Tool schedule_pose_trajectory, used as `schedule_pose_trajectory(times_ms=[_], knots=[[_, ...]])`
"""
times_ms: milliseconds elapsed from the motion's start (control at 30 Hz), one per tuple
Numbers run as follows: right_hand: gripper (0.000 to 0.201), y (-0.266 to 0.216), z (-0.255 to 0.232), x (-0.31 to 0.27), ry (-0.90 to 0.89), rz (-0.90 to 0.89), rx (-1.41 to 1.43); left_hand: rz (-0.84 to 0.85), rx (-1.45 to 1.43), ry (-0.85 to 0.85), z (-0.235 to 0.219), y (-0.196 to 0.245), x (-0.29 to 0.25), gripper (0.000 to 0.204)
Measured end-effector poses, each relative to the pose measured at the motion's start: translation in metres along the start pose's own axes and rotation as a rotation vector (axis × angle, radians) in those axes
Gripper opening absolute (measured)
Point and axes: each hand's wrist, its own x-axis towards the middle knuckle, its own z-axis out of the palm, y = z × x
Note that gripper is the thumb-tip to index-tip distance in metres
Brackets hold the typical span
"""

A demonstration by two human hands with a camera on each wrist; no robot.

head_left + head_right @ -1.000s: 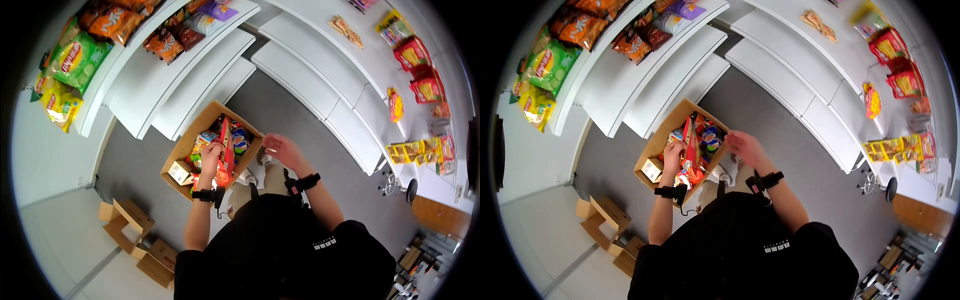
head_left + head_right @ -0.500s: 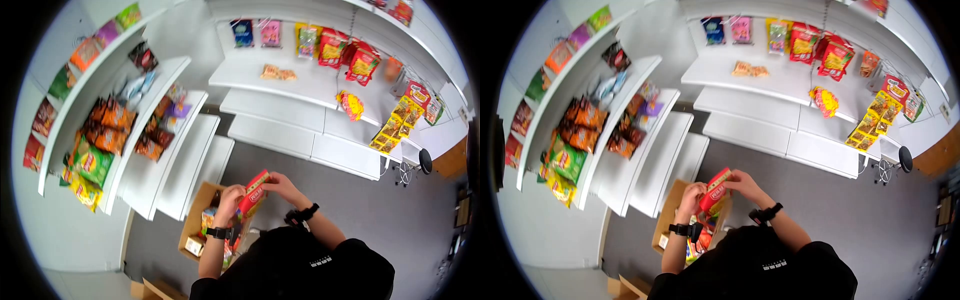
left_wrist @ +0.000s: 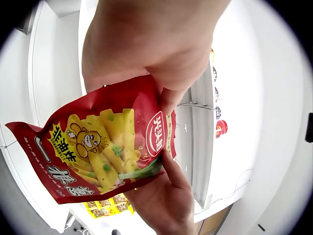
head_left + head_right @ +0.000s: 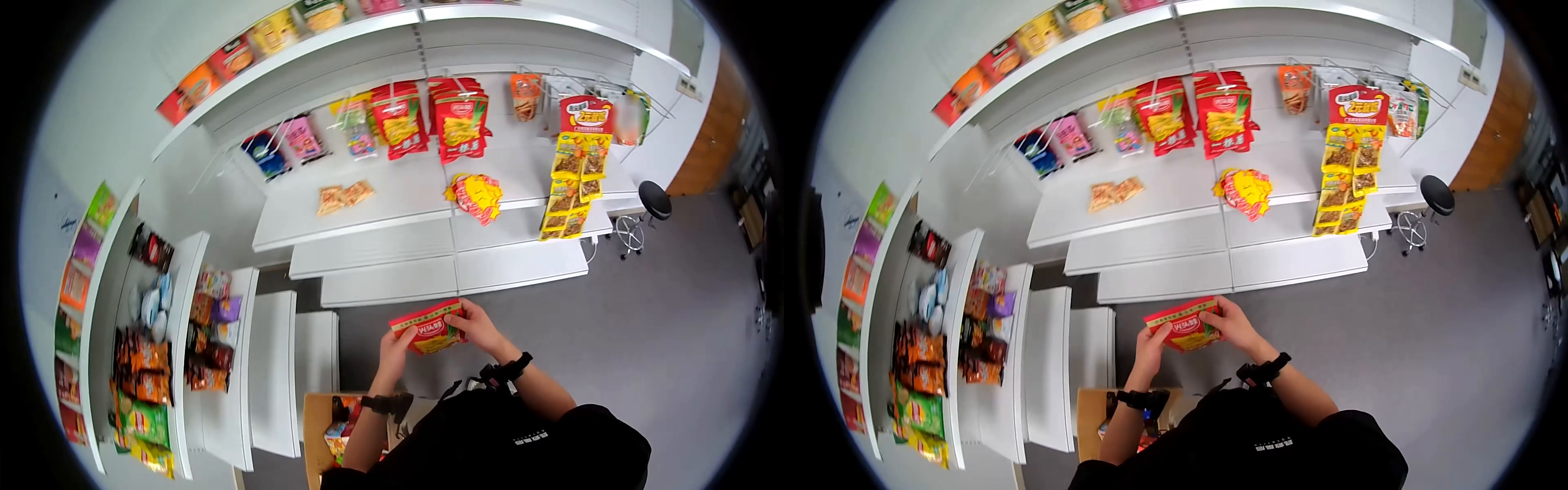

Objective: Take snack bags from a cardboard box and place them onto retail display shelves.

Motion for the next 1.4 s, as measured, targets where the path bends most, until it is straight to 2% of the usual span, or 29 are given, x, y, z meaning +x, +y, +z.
schedule_pose_trajectory(times_ms=[133,300,400,533,567,733,867,967,1067,1100,1233,1400], knots=[[0.022,-0.009,-0.011,0.02,0.013,0.026,0.051,-0.061,0.072,-0.013,0.006,0.0,0.031,0.022],[0.021,-0.003,-0.017,0.073,0.03,-0.009,0.083,-0.044,0.149,-0.086,-0.008,0.018,0.086,0.026],[0.022,-0.013,-0.019,0.115,0.061,-0.027,0.067,0.022,0.142,-0.118,-0.017,0.034,0.134,0.026],[0.023,-0.047,-0.003,0.174,0.135,-0.139,0.013,0.08,0.189,-0.185,-0.028,0.07,0.201,0.026],[0.024,-0.067,0.003,0.181,0.16,-0.088,0.03,0.1,0.159,-0.206,-0.027,0.081,0.217,0.026],[0.022,-0.108,0.002,0.244,0.267,-0.264,-0.053,0.214,0.282,-0.301,-0.019,0.146,0.285,0.028],[0.021,-0.154,0.001,0.276,0.313,-0.383,-0.079,0.301,0.255,-0.306,0.001,0.186,0.324,0.028],[0.021,-0.181,-0.008,0.302,0.336,-0.395,-0.035,0.324,0.245,-0.336,0.009,0.209,0.351,0.028],[0.021,-0.203,-0.012,0.321,0.324,-0.45,0.046,0.38,0.174,-0.32,0.02,0.214,0.375,0.029],[0.022,-0.208,-0.011,0.326,0.336,-0.471,0.08,0.473,0.189,-0.331,0.024,0.216,0.381,0.027],[0.022,-0.221,-0.018,0.338,0.311,-0.521,0.05,0.395,0.175,-0.363,0.03,0.23,0.395,0.028],[0.022,-0.234,-0.029,0.352,0.308,-0.529,0.077,0.536,0.195,-0.325,0.035,0.228,0.42,0.025]])
